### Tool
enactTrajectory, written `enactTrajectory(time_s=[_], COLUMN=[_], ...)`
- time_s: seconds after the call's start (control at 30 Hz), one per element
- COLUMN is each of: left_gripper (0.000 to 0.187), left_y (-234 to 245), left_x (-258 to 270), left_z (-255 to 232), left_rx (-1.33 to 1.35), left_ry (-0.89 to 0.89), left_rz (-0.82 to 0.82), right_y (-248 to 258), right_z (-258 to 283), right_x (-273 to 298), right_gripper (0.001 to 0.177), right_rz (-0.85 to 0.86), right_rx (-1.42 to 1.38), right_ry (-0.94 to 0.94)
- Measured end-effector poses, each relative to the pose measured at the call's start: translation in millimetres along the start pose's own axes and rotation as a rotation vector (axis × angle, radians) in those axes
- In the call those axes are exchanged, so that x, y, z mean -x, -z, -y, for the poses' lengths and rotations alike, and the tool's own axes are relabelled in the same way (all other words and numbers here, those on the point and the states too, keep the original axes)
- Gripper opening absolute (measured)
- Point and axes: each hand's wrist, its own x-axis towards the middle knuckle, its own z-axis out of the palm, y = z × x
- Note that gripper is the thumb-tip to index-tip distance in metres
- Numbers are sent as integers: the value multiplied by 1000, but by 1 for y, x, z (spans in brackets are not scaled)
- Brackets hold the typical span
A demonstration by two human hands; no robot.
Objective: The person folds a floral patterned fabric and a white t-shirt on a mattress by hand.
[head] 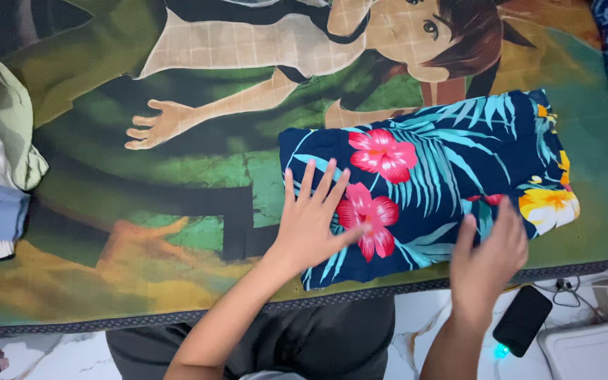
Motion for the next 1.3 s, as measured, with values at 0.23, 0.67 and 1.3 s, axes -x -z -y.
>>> enactTrajectory(time_s=[0.23, 0.67, 1.3], left_gripper=[99, 84, 72], left_y=[-43, -2, 130], left_x=[-40, -5, 167], left_z=[14, 38, 133], left_rx=[-356, 621, -47], left_ry=[97, 717, 527], left_rz=[40, -265, -343], right_y=[-81, -42, -65], right_z=[70, 18, 214], right_x=[-53, -40, 104], right_gripper=[57, 87, 54], right_rz=[511, 327, 580], right_rx=[-15, 72, -448], right_ry=[708, 352, 437])
